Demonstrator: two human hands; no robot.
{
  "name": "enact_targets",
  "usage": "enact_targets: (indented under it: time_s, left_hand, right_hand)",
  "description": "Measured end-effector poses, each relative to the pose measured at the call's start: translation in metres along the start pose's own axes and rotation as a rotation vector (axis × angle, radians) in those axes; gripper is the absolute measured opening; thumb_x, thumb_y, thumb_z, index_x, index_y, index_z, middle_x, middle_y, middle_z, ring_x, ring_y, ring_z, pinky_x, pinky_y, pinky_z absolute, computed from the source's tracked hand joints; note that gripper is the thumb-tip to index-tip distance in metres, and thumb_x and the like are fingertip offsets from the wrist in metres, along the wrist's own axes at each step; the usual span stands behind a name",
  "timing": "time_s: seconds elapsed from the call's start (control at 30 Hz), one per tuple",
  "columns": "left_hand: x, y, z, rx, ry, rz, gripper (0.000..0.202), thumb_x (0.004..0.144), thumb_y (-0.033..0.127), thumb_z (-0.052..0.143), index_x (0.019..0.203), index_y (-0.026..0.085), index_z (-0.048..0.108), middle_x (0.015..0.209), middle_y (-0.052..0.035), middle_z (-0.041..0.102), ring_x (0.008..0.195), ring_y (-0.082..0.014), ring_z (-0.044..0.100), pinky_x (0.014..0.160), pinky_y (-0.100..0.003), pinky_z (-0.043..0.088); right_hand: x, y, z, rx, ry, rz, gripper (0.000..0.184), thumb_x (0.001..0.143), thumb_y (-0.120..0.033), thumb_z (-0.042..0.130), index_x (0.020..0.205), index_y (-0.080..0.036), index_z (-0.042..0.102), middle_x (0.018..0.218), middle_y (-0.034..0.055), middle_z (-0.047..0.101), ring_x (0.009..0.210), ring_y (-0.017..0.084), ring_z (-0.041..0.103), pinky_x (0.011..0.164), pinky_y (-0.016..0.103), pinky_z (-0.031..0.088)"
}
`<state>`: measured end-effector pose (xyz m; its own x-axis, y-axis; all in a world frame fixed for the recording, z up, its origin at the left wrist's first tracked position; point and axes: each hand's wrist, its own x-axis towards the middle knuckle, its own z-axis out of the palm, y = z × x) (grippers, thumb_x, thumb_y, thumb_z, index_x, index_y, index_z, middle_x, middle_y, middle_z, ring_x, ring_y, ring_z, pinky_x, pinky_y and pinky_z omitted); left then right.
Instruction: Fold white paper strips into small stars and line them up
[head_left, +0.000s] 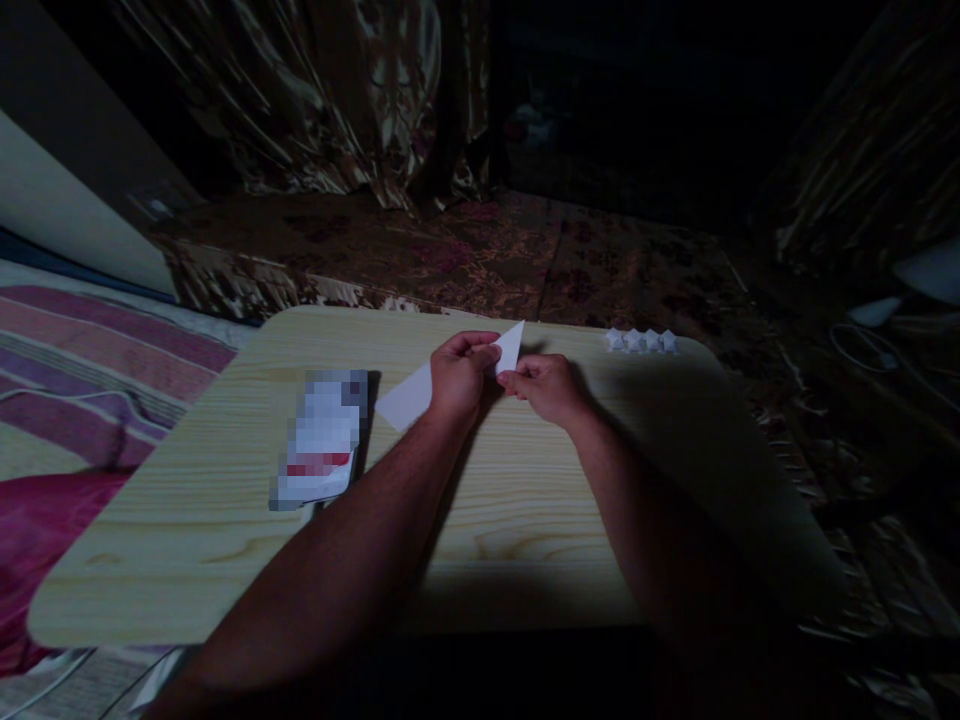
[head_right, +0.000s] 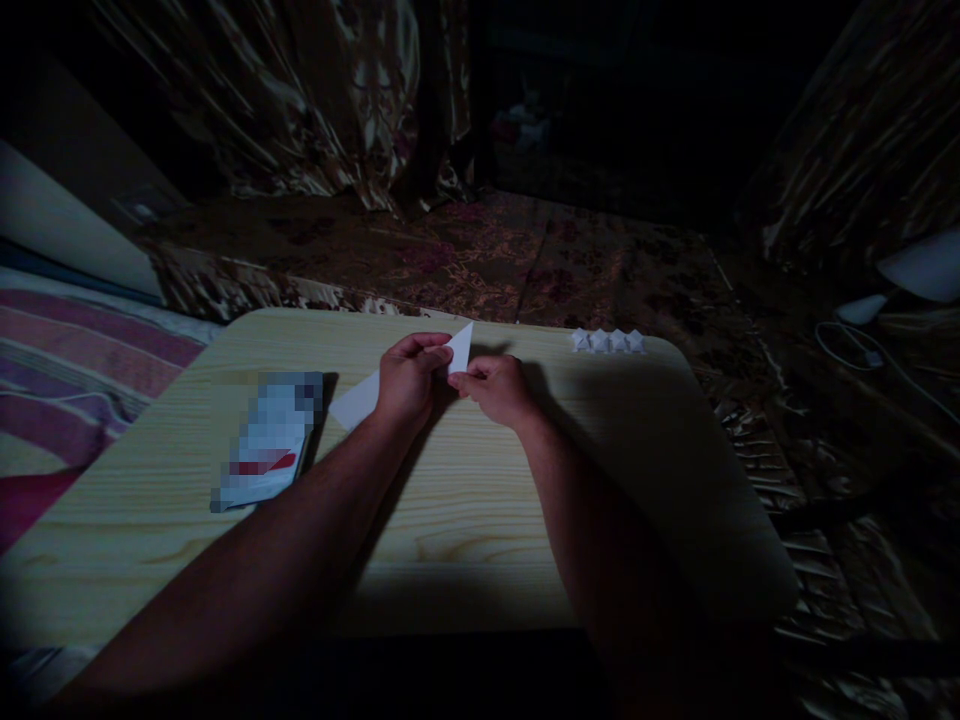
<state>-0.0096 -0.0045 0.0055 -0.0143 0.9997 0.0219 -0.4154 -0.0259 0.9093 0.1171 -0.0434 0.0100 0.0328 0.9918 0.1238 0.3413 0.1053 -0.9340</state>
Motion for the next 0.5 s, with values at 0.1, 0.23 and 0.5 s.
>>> enact_targets:
  time_s: [0.1, 0.23, 0.5]
  left_hand:
    - [0.0002, -0.0002, -0.0001, -0.004, 0.001, 0.001, 0.024, 0.055, 0.021, 0.075, 0.078, 0.015, 0.07, 0.061, 0.0005, 0.061, 0.05, -0.0096, 0.051, 0.048, -0.023, 0.039]
    - [-0.0001, 0.0009, 0.0008, 0.004, 0.011, -0.012, 0.024, 0.055, 0.021, 0.075, 0.078, 0.015, 0.07, 0.06, 0.0007, 0.061, 0.05, -0.0099, 0.051, 0.049, -0.023, 0.039]
    - [-0.0004, 0.0013, 0.001, 0.026, 0.006, -0.007, 0.023, 0.055, 0.02, 0.075, 0.077, 0.014, 0.07, 0.058, 0.0014, 0.059, 0.048, -0.0089, 0.049, 0.048, -0.022, 0.038]
  right_hand:
    - [0.0003, 0.0, 0.0002, -0.002, 0.001, 0.013, 0.024, 0.073, -0.035, 0.068, 0.058, -0.017, 0.061, 0.054, 0.0003, 0.063, 0.049, 0.01, 0.051, 0.048, 0.023, 0.038]
    - [0.0009, 0.0015, 0.0003, 0.024, -0.009, 0.025, 0.025, 0.074, -0.037, 0.067, 0.059, -0.018, 0.06, 0.055, 0.0004, 0.064, 0.05, 0.011, 0.053, 0.049, 0.023, 0.04]
    - [0.0009, 0.0022, -0.0005, 0.039, -0.03, 0.0, 0.026, 0.073, -0.037, 0.067, 0.058, -0.017, 0.059, 0.055, 0.0005, 0.063, 0.05, 0.011, 0.052, 0.05, 0.023, 0.039]
